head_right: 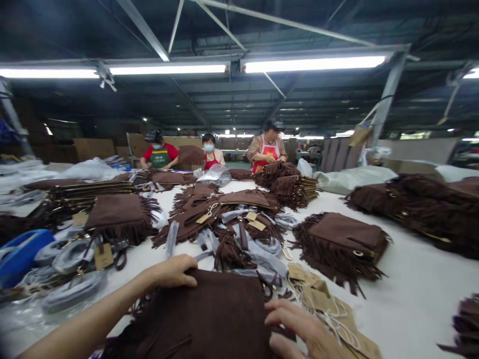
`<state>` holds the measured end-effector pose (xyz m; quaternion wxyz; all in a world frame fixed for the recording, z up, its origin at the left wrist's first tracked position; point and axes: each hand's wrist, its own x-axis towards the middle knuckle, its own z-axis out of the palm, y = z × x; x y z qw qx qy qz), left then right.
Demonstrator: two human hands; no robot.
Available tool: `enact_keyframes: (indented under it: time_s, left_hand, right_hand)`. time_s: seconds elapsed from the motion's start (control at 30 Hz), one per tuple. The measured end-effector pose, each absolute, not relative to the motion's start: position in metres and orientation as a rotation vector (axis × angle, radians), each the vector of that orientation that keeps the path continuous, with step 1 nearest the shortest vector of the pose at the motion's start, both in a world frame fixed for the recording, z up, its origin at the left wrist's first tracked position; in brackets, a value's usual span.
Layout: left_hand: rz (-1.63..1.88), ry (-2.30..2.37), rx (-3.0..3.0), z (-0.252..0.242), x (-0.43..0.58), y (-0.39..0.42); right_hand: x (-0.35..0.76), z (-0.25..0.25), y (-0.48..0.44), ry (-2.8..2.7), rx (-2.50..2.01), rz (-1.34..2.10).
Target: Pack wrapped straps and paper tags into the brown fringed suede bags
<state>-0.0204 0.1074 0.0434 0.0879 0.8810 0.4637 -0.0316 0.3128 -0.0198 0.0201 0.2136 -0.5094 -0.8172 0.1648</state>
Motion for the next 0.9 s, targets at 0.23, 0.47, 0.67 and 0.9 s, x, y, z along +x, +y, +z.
enact_keyframes:
  time_s: [0.23, 0.47, 0.67, 0.9]
  left_hand:
    - [-0.036, 1.188, 2.808, 0.103, -0.015, 0.092]
    - [-0.048, 1.218, 3.293, 0.193, -0.032, 0.089]
    - [0.349, 1.484, 3.508, 0.166, -0.053, 0.073]
    - [-0.128, 1.613, 2.850, 0.027, -0.086, 0.024]
  right_hand:
    - [0.267, 0.049, 0.041, -2.441, -1.334, 0.026]
    - [0.247, 0.126, 0.071, -2.480, -1.288, -0.543]
    - [0.247, 0.110, 0.048, -2.197, -1.066, -1.060]
    - [0.256, -0.018, 0.009, -2.459, -0.945, -0.690]
